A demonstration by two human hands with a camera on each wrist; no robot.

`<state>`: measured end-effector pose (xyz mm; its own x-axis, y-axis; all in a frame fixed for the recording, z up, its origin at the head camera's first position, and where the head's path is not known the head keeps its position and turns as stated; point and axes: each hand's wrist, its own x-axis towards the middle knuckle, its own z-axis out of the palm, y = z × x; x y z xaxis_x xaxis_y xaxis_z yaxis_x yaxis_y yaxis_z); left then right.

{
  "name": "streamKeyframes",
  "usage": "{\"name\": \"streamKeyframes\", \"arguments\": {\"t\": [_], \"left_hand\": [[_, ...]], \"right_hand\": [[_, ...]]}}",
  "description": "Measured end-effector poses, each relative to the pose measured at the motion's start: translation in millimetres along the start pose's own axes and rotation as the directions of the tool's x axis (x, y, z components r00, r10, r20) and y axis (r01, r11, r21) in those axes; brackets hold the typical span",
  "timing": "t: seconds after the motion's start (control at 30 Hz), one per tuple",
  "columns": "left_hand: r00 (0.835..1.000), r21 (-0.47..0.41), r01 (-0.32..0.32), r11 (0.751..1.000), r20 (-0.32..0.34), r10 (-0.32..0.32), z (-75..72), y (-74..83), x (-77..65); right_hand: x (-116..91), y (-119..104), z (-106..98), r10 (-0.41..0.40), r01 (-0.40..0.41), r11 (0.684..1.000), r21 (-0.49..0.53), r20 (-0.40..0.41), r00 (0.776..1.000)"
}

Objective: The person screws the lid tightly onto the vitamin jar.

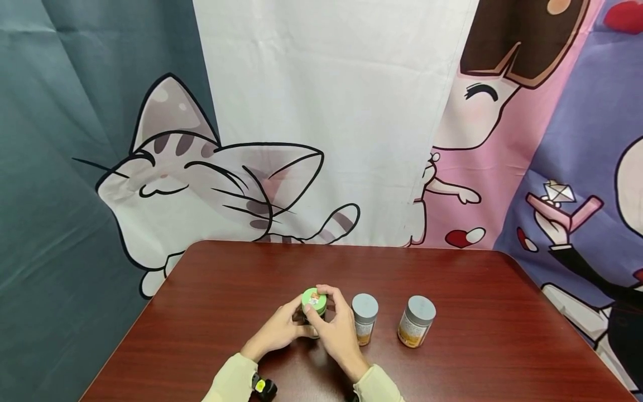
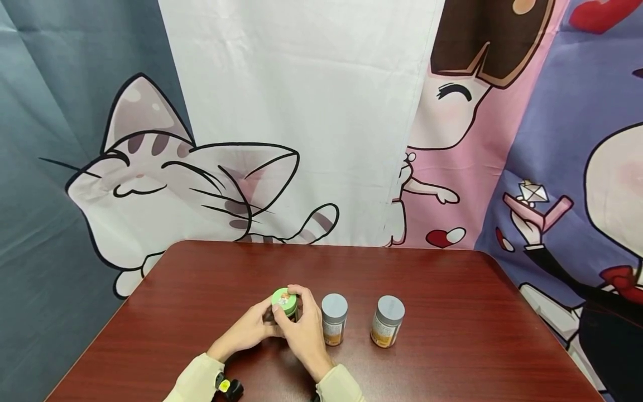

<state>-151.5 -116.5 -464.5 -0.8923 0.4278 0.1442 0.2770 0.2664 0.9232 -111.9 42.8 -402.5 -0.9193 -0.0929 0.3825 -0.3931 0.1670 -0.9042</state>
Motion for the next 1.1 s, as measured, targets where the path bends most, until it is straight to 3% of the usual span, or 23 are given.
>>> {"name": "streamKeyframes", "arguments": {"t": [0.53,0.73,0.9,1.1], "left_hand": [[1.000,0.016,0.011,1.000,0.002,-0.011,-0.9,0.0,0.0],[1.000,0.015,0.007,1.000,-0.001,-0.007,-0.7,6.2,-2.4],[1.000,-0.001,0.003,1.000,0.010,-0.003,-1.8,20.4,-5.8],[1.000,0.039,0.002,0.999,0.005,-0.002,-1.0,7.1,-2.5]], "right_hand": [[1.2,2.5,0.9,0.039,-0.041,0.997,-0.070,-0.022,0.999],[5.5,37.3,5.2,-0.005,0.004,0.998,-0.067,-0.006,1.000],[4.9,39.0,4.3,-0.042,0.044,0.998,-0.044,0.051,0.998],[4.7,39.3,4.7,-0.074,0.078,0.996,-0.041,0.084,0.994]]}}
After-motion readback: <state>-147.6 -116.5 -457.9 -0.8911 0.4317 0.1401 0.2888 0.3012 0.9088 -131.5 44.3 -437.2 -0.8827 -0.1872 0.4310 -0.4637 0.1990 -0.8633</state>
